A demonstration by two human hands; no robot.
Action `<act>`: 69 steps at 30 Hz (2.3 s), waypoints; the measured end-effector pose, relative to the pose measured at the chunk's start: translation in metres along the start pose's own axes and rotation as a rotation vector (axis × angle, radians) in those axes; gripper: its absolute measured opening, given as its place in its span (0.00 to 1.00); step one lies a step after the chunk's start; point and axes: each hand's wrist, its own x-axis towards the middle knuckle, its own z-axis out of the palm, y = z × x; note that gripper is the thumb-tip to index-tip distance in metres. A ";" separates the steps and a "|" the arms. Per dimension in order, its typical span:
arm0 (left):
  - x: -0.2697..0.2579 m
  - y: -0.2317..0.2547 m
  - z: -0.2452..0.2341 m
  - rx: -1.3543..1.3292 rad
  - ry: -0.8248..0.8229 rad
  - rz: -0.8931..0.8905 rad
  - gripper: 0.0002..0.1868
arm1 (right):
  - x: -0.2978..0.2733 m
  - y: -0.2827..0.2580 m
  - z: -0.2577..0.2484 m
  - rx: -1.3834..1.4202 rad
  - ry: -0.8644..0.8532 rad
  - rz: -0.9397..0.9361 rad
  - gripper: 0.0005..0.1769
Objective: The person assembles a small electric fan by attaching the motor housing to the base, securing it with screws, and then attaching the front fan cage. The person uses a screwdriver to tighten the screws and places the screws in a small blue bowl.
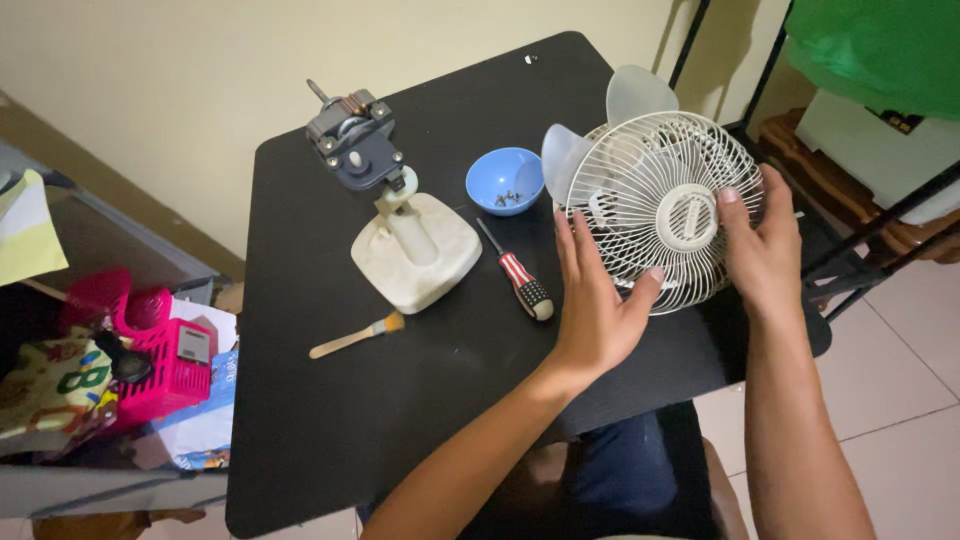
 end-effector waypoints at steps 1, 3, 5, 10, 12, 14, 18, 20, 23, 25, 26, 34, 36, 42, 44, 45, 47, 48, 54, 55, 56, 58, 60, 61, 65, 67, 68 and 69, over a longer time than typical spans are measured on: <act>-0.001 0.003 -0.001 0.005 0.002 -0.002 0.53 | -0.003 -0.003 -0.003 -0.014 0.013 -0.021 0.34; -0.004 0.009 -0.007 0.016 0.007 -0.004 0.54 | -0.016 -0.013 -0.011 -0.039 0.038 -0.064 0.34; -0.008 0.017 -0.019 0.012 0.008 -0.018 0.54 | -0.033 -0.026 -0.022 -0.092 0.061 -0.155 0.32; -0.037 0.026 -0.077 0.193 0.110 -0.030 0.56 | -0.086 -0.069 -0.014 -0.106 -0.042 -0.262 0.35; -0.054 0.028 -0.107 0.254 0.177 -0.134 0.55 | -0.110 -0.089 0.004 -0.078 -0.115 -0.308 0.38; -0.074 0.028 -0.134 0.352 0.255 -0.095 0.53 | -0.132 -0.107 0.024 -0.035 -0.200 -0.322 0.41; -0.108 0.033 -0.181 0.510 0.365 -0.120 0.49 | -0.166 -0.138 0.057 -0.001 -0.328 -0.359 0.45; -0.121 0.035 -0.205 0.576 0.360 -0.218 0.51 | -0.177 -0.149 0.072 0.021 -0.413 -0.350 0.47; -0.143 0.036 -0.249 0.633 0.347 -0.384 0.51 | -0.197 -0.161 0.098 0.022 -0.548 -0.296 0.47; -0.156 0.032 -0.277 0.666 0.355 -0.455 0.49 | -0.210 -0.166 0.121 0.018 -0.627 -0.297 0.48; -0.161 0.028 -0.290 0.688 0.368 -0.470 0.48 | -0.215 -0.168 0.135 0.019 -0.664 -0.321 0.48; -0.189 -0.019 -0.361 0.642 0.615 -0.502 0.37 | -0.245 -0.174 0.204 0.074 -0.805 -0.455 0.44; -0.192 -0.030 -0.368 0.625 0.642 -0.520 0.36 | -0.236 -0.171 0.210 0.007 -0.845 -0.468 0.39; -0.182 -0.050 -0.371 0.573 0.659 -0.461 0.34 | -0.199 -0.155 0.223 -0.274 -0.685 -0.702 0.24; -0.179 -0.052 -0.373 0.582 0.631 -0.454 0.33 | -0.196 -0.150 0.232 -0.318 -0.752 -0.722 0.25; -0.175 -0.052 -0.374 0.587 0.615 -0.445 0.33 | -0.193 -0.148 0.237 -0.339 -0.780 -0.731 0.25; -0.173 -0.050 -0.374 0.553 0.619 -0.466 0.33 | -0.189 -0.144 0.246 -0.256 -0.706 -0.792 0.25; -0.172 -0.049 -0.374 0.537 0.622 -0.479 0.33 | -0.187 -0.142 0.250 -0.215 -0.669 -0.822 0.25; -0.169 -0.049 -0.373 0.494 0.588 -0.494 0.33 | -0.178 -0.138 0.261 -0.412 -0.685 -0.849 0.07; -0.169 -0.050 -0.373 0.507 0.576 -0.491 0.33 | -0.178 -0.139 0.259 -0.384 -0.654 -0.834 0.07; -0.169 -0.051 -0.374 0.521 0.564 -0.488 0.33 | -0.177 -0.140 0.255 -0.355 -0.622 -0.819 0.08; -0.166 -0.053 -0.375 0.510 0.551 -0.476 0.33 | -0.173 -0.143 0.245 -0.346 -0.605 -0.768 0.09; -0.163 -0.056 -0.374 0.466 0.552 -0.463 0.33 | -0.165 -0.147 0.233 -0.382 -0.638 -0.697 0.09; -0.163 -0.056 -0.374 0.492 0.543 -0.480 0.32 | -0.160 -0.150 0.229 -0.351 -0.641 -0.690 0.09; -0.159 -0.053 -0.370 0.562 0.550 -0.498 0.31 | -0.136 -0.164 0.233 -0.230 -0.667 -0.716 0.10; -0.156 -0.050 -0.368 0.567 0.566 -0.480 0.31 | -0.129 -0.177 0.257 -0.220 -0.705 -0.686 0.11; -0.155 -0.048 -0.369 0.564 0.568 -0.471 0.31 | -0.127 -0.185 0.274 -0.239 -0.737 -0.634 0.10; -0.156 -0.045 -0.370 0.563 0.575 -0.463 0.31 | -0.126 -0.192 0.291 -0.289 -0.818 -0.564 0.11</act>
